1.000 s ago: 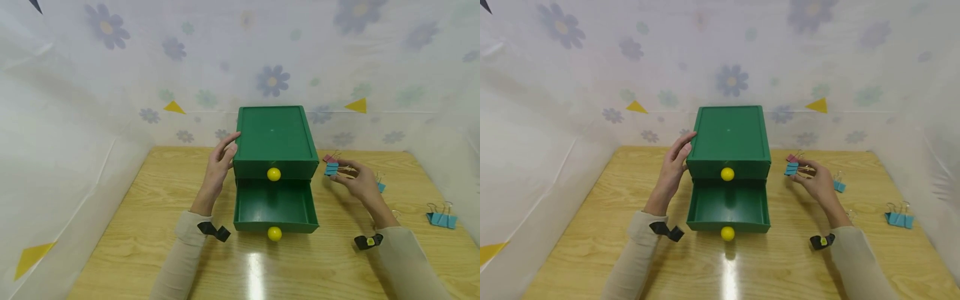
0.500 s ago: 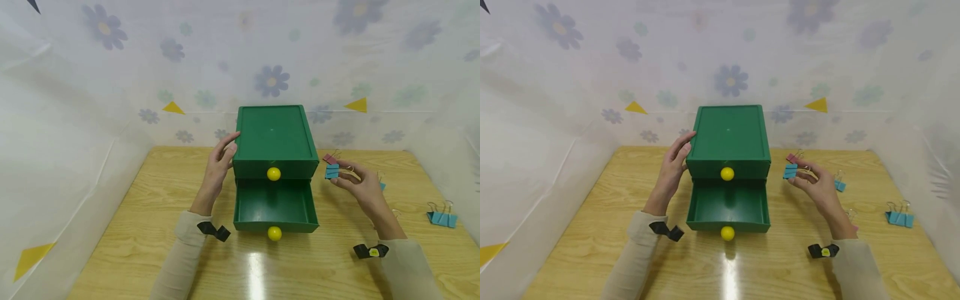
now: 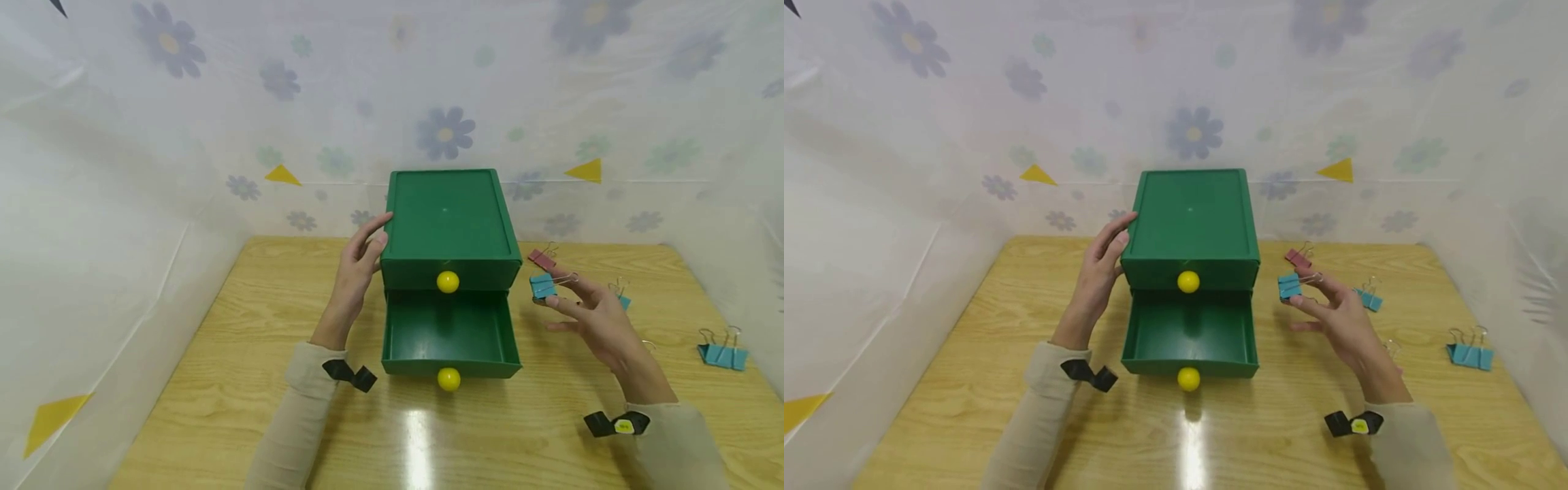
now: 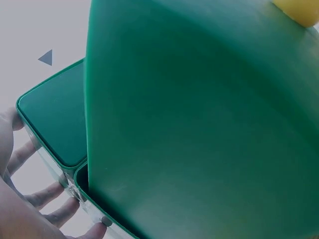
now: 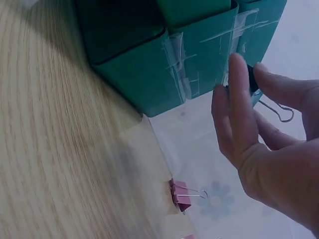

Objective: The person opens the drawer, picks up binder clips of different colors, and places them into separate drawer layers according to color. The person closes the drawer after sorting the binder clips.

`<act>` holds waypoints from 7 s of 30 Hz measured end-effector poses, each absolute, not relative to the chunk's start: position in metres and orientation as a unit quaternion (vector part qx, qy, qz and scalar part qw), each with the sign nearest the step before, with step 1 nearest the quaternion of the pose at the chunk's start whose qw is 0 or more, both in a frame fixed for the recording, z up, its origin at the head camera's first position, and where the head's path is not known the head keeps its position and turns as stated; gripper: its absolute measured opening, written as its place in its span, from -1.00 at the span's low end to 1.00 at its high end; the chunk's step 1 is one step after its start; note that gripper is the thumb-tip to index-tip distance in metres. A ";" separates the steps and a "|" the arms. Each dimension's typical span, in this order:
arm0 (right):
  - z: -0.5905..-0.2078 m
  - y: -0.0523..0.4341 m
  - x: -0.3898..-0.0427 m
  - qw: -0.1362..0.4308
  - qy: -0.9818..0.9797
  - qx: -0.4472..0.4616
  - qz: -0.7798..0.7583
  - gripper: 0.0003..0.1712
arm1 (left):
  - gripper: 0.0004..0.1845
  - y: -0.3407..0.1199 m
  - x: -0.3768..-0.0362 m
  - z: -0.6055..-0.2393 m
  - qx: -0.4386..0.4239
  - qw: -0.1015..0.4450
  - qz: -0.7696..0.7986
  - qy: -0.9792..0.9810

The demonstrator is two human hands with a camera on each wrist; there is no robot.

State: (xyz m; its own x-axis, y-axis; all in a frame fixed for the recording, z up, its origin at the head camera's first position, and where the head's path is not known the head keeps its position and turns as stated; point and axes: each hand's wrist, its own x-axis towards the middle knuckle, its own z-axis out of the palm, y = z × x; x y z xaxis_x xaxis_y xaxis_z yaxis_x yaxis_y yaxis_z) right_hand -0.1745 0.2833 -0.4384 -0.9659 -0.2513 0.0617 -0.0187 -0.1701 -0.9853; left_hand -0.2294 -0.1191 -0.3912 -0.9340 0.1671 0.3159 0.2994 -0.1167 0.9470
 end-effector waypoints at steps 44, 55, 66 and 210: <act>-0.403 0.259 -0.136 -0.061 0.747 -0.115 -0.651 -0.66 | -0.54 -0.116 -0.228 -0.392 -0.178 0.053 -0.720 -0.669; -0.391 0.251 -0.130 -0.085 0.724 -0.153 -0.668 -0.66 | -0.53 -0.120 -0.228 -0.392 -0.172 0.045 -0.715 -0.677; -0.372 0.242 -0.115 -0.092 0.761 -0.179 -0.617 -0.65 | -0.51 -0.125 -0.226 -0.386 -0.175 0.023 -0.713 -0.679; -0.375 0.272 -0.164 -0.157 0.840 -0.090 -0.512 -0.64 | -0.51 -0.145 -0.227 -0.383 -0.154 0.036 -0.698 -0.698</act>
